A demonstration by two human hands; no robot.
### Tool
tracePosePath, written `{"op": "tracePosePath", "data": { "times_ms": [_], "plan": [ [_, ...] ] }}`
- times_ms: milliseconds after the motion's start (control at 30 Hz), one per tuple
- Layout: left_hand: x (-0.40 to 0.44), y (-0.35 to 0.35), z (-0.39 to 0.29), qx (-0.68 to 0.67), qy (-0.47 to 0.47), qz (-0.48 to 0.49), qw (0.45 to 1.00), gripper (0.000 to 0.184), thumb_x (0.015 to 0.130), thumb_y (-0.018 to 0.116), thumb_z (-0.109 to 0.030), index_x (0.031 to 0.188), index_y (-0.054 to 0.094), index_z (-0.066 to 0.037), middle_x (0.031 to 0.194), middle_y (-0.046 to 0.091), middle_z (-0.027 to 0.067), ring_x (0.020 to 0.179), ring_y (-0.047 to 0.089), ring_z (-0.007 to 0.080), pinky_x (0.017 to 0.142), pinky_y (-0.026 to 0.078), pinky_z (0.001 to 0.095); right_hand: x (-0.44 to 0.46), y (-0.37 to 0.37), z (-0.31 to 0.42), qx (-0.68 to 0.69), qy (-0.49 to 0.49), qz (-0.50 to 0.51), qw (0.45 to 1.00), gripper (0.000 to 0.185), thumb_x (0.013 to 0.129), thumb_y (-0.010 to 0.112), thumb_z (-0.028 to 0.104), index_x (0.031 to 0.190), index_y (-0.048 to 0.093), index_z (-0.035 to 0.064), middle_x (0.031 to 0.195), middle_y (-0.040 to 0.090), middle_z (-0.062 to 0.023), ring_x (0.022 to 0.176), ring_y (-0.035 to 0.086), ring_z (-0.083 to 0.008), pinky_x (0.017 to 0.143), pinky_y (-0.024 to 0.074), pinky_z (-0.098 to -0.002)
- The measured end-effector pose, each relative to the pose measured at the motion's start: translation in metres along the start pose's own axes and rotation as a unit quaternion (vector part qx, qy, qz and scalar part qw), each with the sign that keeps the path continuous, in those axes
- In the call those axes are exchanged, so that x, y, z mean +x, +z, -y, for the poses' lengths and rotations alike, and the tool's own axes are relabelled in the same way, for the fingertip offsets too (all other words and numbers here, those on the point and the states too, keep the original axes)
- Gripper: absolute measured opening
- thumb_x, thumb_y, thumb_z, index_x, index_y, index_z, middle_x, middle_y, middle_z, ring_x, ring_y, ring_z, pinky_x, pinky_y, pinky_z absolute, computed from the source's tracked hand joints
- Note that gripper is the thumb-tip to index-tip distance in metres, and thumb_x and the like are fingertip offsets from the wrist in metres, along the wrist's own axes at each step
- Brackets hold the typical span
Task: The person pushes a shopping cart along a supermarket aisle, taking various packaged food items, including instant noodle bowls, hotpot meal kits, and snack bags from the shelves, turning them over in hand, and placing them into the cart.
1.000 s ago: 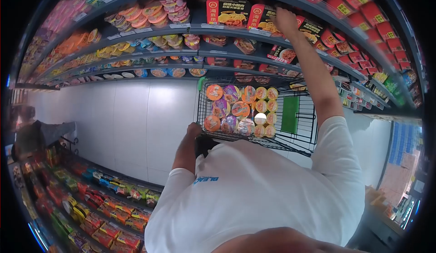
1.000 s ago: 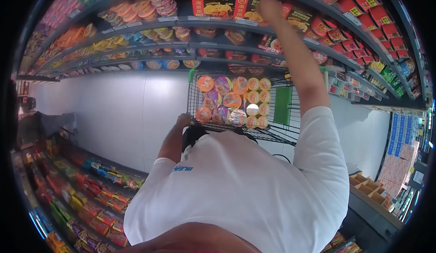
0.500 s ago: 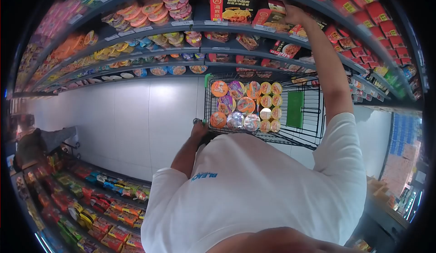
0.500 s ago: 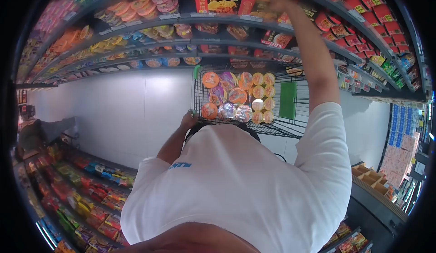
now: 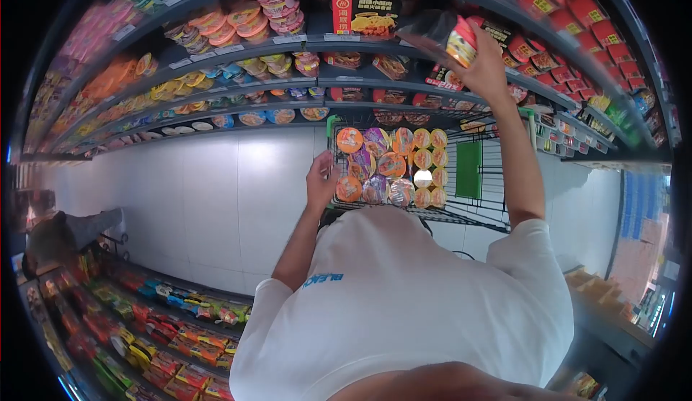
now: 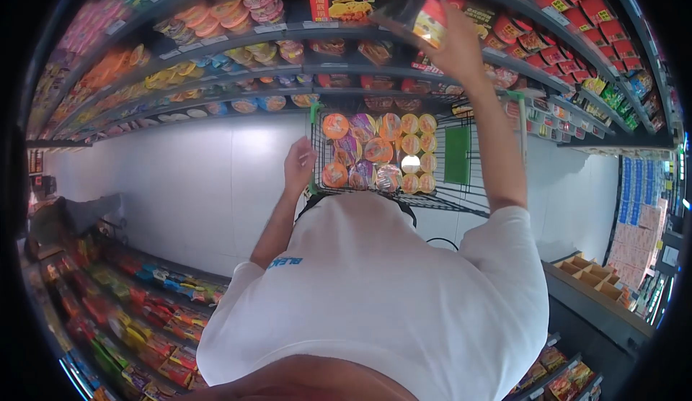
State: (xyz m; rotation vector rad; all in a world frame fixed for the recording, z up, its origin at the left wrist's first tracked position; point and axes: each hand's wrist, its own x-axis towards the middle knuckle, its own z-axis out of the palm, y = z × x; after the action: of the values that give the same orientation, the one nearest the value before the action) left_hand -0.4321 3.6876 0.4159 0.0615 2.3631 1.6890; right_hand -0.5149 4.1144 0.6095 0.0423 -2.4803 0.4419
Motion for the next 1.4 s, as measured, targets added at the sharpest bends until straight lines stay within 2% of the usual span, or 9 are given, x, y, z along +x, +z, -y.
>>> {"op": "tracePosePath", "data": {
  "times_ms": [67,133,267,400,600,933,1067,1167,1400],
  "plan": [
    [0.006,-0.001,-0.060,-0.055,0.056,0.063,0.995,0.058,0.090,0.064,-0.009,0.141,0.039,-0.001,0.135,0.051,0.0137,0.118,0.054,0.0226,0.098,0.045,0.0361,-0.031,-0.032,0.047,0.175,0.247,0.019,0.953,0.070,0.078,0.078,0.030,0.132,0.048,-0.0016,0.124,0.060,-0.0195,0.111,0.060,-0.0280,0.095,0.0471,-0.0397],
    [0.015,0.003,-0.107,-0.184,0.086,0.128,0.971,0.073,0.090,0.066,-0.019,0.150,0.025,-0.007,0.142,0.043,0.0138,0.127,0.047,0.0245,0.104,0.041,0.0386,-0.065,-0.043,0.060,0.535,0.433,0.100,0.718,0.058,0.087,0.070,0.030,0.131,0.049,-0.0017,0.120,0.061,-0.0114,0.105,0.061,-0.0180,0.090,0.0491,-0.0330],
    [0.020,0.001,-0.168,-0.455,-0.038,0.334,0.824,0.078,0.090,0.065,-0.031,0.150,0.019,-0.010,0.142,0.042,0.0138,0.128,0.046,0.0267,0.104,0.042,0.0400,-0.132,-0.033,0.109,0.641,0.505,0.165,0.554,0.057,0.089,0.067,0.033,0.131,0.051,-0.0012,0.121,0.060,-0.0116,0.108,0.059,-0.0175,0.090,0.0487,-0.0300],
    [-0.001,0.002,-0.162,-0.348,-0.141,0.308,0.874,0.066,0.092,0.062,-0.023,0.145,0.026,-0.008,0.133,0.049,0.0137,0.121,0.053,0.0257,0.099,0.047,0.0394,-0.174,-0.022,0.133,0.677,0.535,0.172,0.475,0.052,0.094,0.061,0.035,0.129,0.051,-0.0030,0.116,0.065,-0.0149,0.098,0.068,-0.0192,0.082,0.0561,-0.0308],
    [-0.025,0.047,-0.149,-0.381,-0.180,0.269,0.866,0.060,0.091,0.058,-0.016,0.142,0.028,-0.008,0.132,0.050,0.0158,0.120,0.054,0.0263,0.098,0.049,0.0409,-0.219,-0.009,0.099,0.706,0.556,0.140,0.416,0.049,0.096,0.058,0.035,0.129,0.051,-0.0012,0.117,0.065,-0.0137,0.097,0.068,-0.0187,0.081,0.0569,-0.0320],
    [-0.055,0.105,-0.153,-0.417,-0.182,0.200,0.868,0.053,0.099,0.053,-0.022,0.143,0.029,-0.006,0.133,0.050,0.0109,0.121,0.054,0.0221,0.100,0.047,0.0380,-0.224,-0.059,0.052,0.697,0.513,0.158,0.476,0.047,0.094,0.060,0.032,0.127,0.053,-0.0005,0.113,0.066,-0.0123,0.097,0.067,-0.0177,0.083,0.0549,-0.0308],
    [-0.070,0.103,-0.172,-0.367,-0.094,0.182,0.907,0.049,0.096,0.055,-0.017,0.140,0.035,-0.006,0.128,0.053,0.0084,0.118,0.056,0.0198,0.099,0.048,0.0366,-0.219,-0.058,0.037,0.716,0.510,0.126,0.460,0.056,0.094,0.056,0.040,0.130,0.051,-0.0027,0.120,0.064,-0.0142,0.102,0.067,-0.0202,0.086,0.0544,-0.0318],
    [-0.077,0.090,-0.159,-0.429,-0.236,0.206,0.847,0.045,0.095,0.058,-0.016,0.136,0.043,-0.006,0.127,0.055,0.0082,0.120,0.054,0.0202,0.100,0.047,0.0372,-0.188,-0.075,0.026,0.769,0.463,0.101,0.429,0.063,0.096,0.049,0.049,0.132,0.051,-0.0029,0.124,0.062,-0.0149,0.112,0.061,-0.0215,0.096,0.0482,-0.0346],
    [-0.095,0.102,-0.178,-0.493,-0.149,0.226,0.827,0.044,0.098,0.056,-0.019,0.137,0.041,-0.007,0.132,0.054,0.0087,0.121,0.054,0.0213,0.102,0.045,0.0408,-0.190,-0.065,0.044,0.782,0.399,0.014,0.479,0.059,0.099,0.046,0.049,0.130,0.054,0.0001,0.125,0.061,-0.0109,0.116,0.057,-0.0212,0.102,0.0419,-0.0351]
  ]
}}
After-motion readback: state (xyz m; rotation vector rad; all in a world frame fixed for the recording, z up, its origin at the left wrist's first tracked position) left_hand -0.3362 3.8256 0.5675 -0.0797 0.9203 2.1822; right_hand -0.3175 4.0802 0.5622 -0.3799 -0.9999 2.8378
